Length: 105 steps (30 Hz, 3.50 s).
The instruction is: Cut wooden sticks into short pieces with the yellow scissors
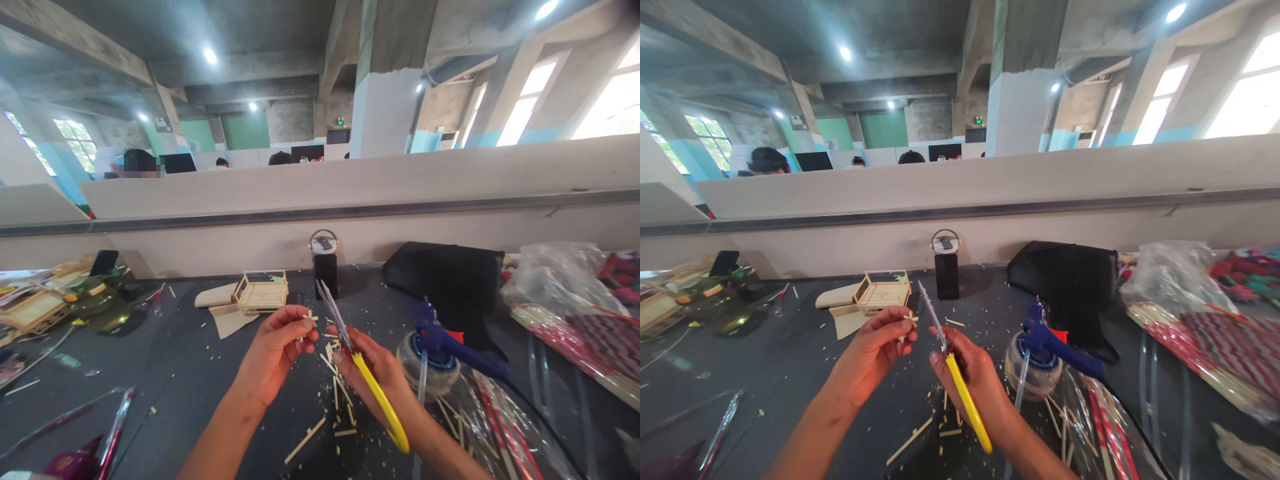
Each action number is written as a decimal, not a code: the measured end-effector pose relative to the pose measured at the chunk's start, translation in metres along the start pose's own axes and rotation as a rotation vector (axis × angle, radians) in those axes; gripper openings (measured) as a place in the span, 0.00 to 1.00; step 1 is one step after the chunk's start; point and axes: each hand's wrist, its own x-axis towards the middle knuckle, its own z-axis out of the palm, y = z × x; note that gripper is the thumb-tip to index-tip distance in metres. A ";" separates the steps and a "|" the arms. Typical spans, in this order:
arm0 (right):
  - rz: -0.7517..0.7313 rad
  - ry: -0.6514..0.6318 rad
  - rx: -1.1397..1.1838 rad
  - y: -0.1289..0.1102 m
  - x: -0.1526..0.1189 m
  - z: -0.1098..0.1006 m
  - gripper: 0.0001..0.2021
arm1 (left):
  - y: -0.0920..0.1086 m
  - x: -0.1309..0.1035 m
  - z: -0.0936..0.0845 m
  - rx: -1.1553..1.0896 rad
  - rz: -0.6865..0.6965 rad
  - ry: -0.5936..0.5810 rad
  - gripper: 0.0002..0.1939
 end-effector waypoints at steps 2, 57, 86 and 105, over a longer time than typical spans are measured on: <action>-0.028 -0.013 -0.023 0.000 -0.001 0.000 0.17 | 0.001 -0.002 0.002 0.027 0.020 -0.002 0.07; -0.298 -0.021 -0.508 0.009 -0.006 -0.009 0.30 | 0.012 -0.004 -0.016 0.216 0.151 -0.296 0.02; 0.190 0.110 0.203 0.011 0.004 -0.012 0.28 | 0.021 0.101 -0.126 0.657 0.043 0.549 0.17; 0.216 0.143 0.198 0.006 0.003 -0.014 0.25 | 0.022 0.148 -0.148 1.225 -0.029 0.427 0.17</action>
